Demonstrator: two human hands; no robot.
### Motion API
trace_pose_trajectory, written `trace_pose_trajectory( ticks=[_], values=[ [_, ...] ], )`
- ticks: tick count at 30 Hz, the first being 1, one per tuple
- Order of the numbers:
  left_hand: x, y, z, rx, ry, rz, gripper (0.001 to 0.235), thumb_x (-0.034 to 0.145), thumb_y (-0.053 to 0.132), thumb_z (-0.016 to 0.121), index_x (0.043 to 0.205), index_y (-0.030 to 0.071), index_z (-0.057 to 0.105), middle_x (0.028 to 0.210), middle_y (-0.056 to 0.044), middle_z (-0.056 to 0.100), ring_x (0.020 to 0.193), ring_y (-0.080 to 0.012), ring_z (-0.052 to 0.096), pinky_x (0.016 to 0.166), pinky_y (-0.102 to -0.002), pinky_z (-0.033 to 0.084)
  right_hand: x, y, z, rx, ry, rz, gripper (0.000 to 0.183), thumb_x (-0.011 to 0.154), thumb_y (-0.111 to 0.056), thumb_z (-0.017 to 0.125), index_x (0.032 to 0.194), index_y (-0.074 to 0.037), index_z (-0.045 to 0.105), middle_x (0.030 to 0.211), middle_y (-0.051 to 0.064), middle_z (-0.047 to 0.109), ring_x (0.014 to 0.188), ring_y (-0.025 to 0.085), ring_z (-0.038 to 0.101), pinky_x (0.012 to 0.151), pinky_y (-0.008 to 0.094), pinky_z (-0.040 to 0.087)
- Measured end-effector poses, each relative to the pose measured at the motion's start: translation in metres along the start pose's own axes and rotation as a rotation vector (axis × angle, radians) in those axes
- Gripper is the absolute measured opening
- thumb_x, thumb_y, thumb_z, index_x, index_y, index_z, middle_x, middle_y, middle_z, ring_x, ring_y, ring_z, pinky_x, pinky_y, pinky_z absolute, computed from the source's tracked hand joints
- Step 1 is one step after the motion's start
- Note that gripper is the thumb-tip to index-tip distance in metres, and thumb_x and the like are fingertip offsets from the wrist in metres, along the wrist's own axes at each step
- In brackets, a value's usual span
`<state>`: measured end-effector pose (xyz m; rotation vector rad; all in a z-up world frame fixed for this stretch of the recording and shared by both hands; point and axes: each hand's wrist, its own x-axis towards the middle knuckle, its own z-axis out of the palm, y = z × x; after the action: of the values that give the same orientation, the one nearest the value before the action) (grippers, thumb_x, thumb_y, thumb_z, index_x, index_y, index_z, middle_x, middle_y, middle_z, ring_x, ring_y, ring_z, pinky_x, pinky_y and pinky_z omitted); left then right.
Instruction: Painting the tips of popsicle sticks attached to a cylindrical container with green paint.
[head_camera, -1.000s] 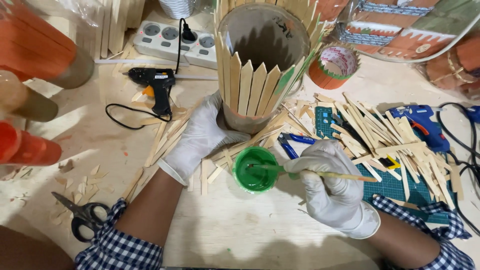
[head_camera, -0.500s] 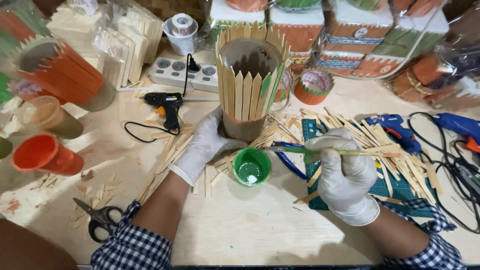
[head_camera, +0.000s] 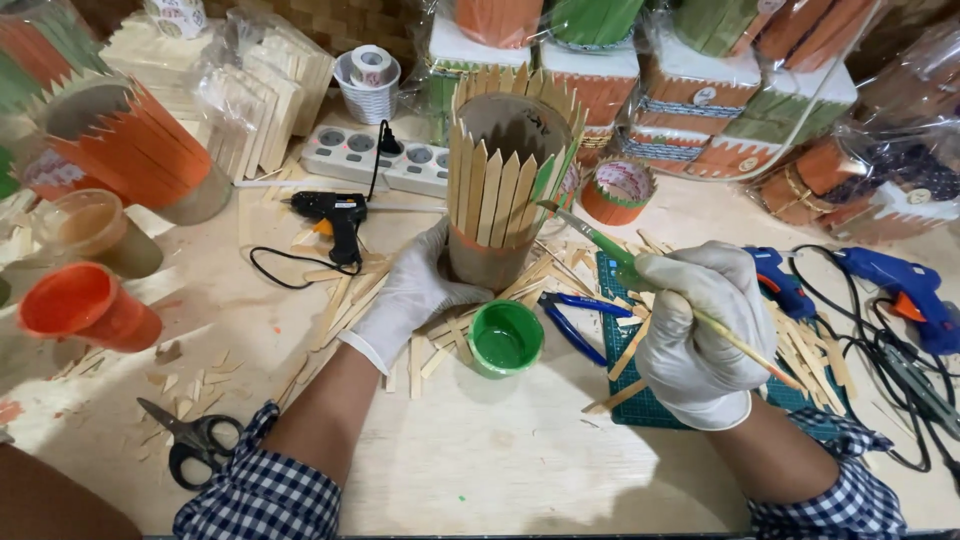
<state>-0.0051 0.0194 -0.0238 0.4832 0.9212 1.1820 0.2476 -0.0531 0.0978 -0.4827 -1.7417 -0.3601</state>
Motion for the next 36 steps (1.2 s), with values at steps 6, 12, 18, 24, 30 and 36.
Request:
trace_pose_trajectory(
  ticks=[6,12,18,24,30,36],
  values=[
    [-0.010,0.001,0.005,0.126,0.002,0.098,0.114,0.039,0.000,0.087,0.146,0.015,0.052,0.156,-0.007,0.053,0.143,-0.0270,0.047,0.119,-0.058,0.041,0.010,-0.002,0.007,-0.011,0.022,0.013,0.032,0.111,-0.015,0.050,0.100,0.009,0.068,0.087,0.018,0.073,0.078,0.034,0.064,0.068,0.042,0.055],
    [0.002,-0.008,-0.009,0.283,-0.046,0.179,0.123,0.030,0.002,0.091,0.146,0.015,0.052,0.156,-0.003,0.052,0.142,-0.0226,0.047,0.118,-0.052,0.044,-0.008,0.005,-0.009,-0.047,-0.044,0.023,0.034,0.112,-0.017,0.046,0.099,0.008,0.065,0.090,0.016,0.070,0.079,0.037,0.062,0.076,0.050,0.054],
    [-0.017,0.017,0.020,-0.316,0.078,-0.190,0.061,0.082,0.019,0.062,0.143,0.029,0.057,0.164,-0.009,0.047,0.152,-0.0379,0.037,0.120,-0.067,0.028,0.004,-0.001,0.004,-0.007,-0.034,0.010,0.032,0.110,-0.016,0.050,0.098,0.007,0.068,0.091,0.017,0.074,0.078,0.032,0.063,0.073,0.043,0.053],
    [0.008,-0.008,-0.009,0.408,-0.074,0.174,0.122,0.036,0.019,0.091,0.149,0.014,0.047,0.156,-0.003,0.051,0.142,-0.0175,0.044,0.122,-0.042,0.039,0.011,-0.001,0.007,-0.058,-0.015,-0.028,0.035,0.111,-0.018,0.048,0.097,0.007,0.068,0.089,0.017,0.074,0.076,0.033,0.063,0.071,0.044,0.054],
    [-0.010,0.010,0.009,-0.119,-0.029,-0.086,0.083,0.069,0.021,0.073,0.149,0.023,0.049,0.163,-0.005,0.043,0.151,-0.0301,0.036,0.124,-0.055,0.029,0.008,-0.003,-0.007,-0.082,-0.047,-0.026,0.042,0.112,-0.022,0.044,0.098,0.010,0.068,0.081,0.021,0.064,0.076,0.035,0.062,0.067,0.045,0.050],
    [-0.031,0.030,0.035,-0.402,0.127,-0.302,0.053,0.090,0.031,0.057,0.143,0.029,0.060,0.161,-0.007,0.051,0.153,-0.0364,0.037,0.124,-0.060,0.024,0.005,-0.003,-0.003,-0.037,-0.061,-0.033,0.033,0.110,-0.017,0.047,0.096,0.005,0.067,0.085,0.016,0.072,0.075,0.032,0.061,0.071,0.045,0.052]
  ],
)
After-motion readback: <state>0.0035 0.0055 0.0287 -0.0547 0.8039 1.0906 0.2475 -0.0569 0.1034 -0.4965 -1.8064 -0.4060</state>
